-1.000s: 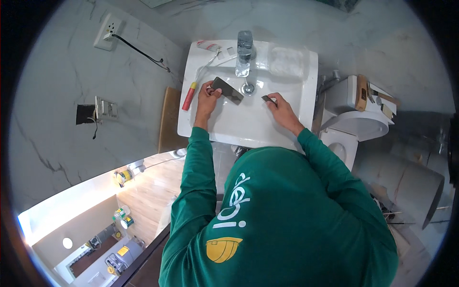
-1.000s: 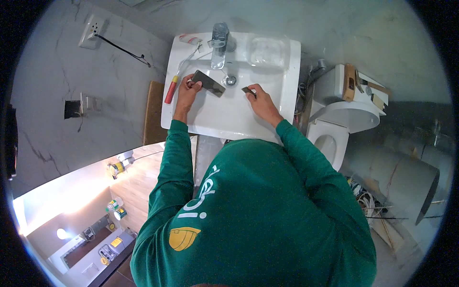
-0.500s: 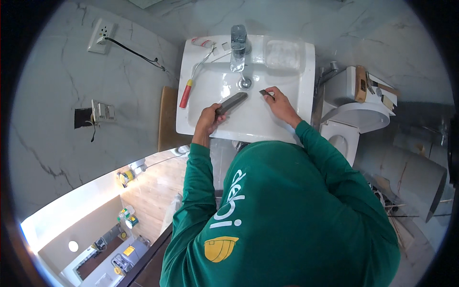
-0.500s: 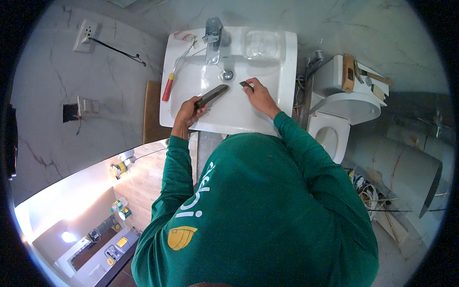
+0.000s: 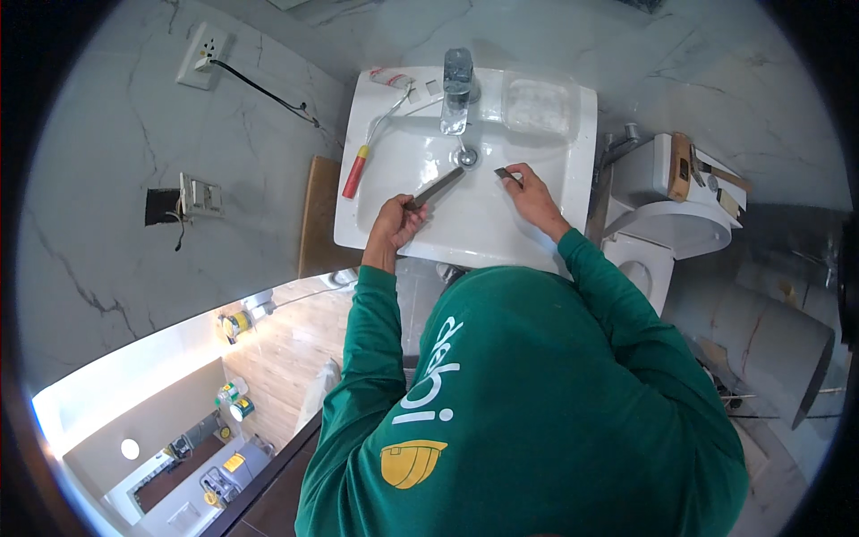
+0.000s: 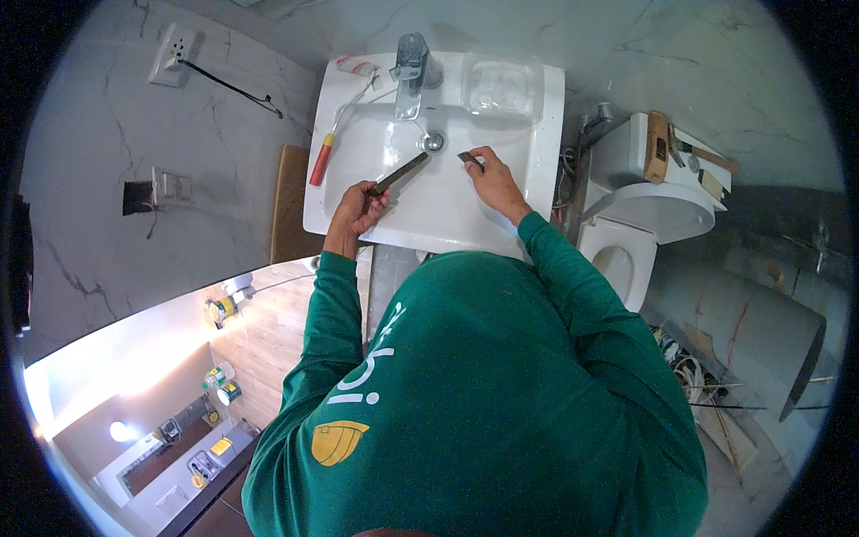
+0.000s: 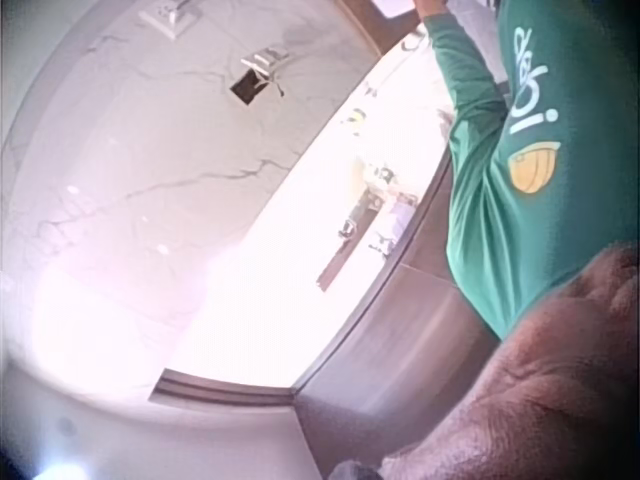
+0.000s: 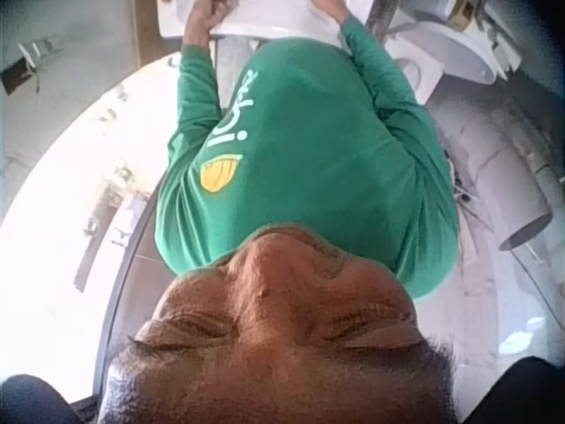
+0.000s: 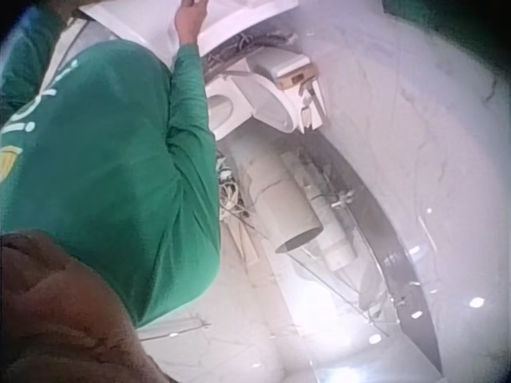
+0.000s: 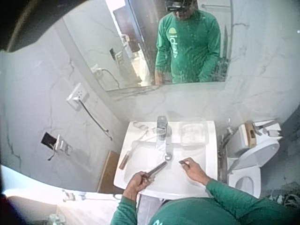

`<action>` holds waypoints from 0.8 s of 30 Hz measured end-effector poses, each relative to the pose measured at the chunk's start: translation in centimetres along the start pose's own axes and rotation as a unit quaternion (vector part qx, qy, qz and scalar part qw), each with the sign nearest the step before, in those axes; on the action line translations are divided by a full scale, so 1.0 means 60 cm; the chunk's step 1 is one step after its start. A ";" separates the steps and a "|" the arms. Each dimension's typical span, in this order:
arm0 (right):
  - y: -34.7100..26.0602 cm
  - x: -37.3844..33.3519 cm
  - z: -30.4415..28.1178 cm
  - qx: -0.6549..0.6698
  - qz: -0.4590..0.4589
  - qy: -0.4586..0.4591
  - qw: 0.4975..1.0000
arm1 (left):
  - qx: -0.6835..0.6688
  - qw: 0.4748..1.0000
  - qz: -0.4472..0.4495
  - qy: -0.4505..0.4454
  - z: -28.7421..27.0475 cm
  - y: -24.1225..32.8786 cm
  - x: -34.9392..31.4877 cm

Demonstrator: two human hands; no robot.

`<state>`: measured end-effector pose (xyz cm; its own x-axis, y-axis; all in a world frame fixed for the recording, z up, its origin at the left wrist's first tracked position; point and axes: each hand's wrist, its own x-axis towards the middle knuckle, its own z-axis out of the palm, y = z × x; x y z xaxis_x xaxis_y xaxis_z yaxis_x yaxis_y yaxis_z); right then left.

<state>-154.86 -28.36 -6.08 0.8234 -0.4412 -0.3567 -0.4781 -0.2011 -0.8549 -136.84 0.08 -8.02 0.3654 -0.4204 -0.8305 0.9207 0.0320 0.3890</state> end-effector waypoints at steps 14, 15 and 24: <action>-0.015 -0.001 -0.015 0.013 -0.016 0.014 1.000 | 0.088 0.996 -0.028 0.007 -0.003 0.027 0.014; -0.015 -0.001 -0.017 0.018 -0.015 0.014 1.000 | 0.098 0.995 -0.028 0.011 -0.001 0.029 0.016; -0.001 0.017 -0.008 0.042 -0.014 0.024 0.999 | 0.141 0.977 -0.158 -0.028 0.056 0.038 0.025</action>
<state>-154.12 -29.21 -6.25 0.8192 -0.4786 -0.3159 -0.4266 -0.1404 -0.8935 -134.68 -3.55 -7.04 0.0545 -0.4189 -0.9064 0.9094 -0.3540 0.2183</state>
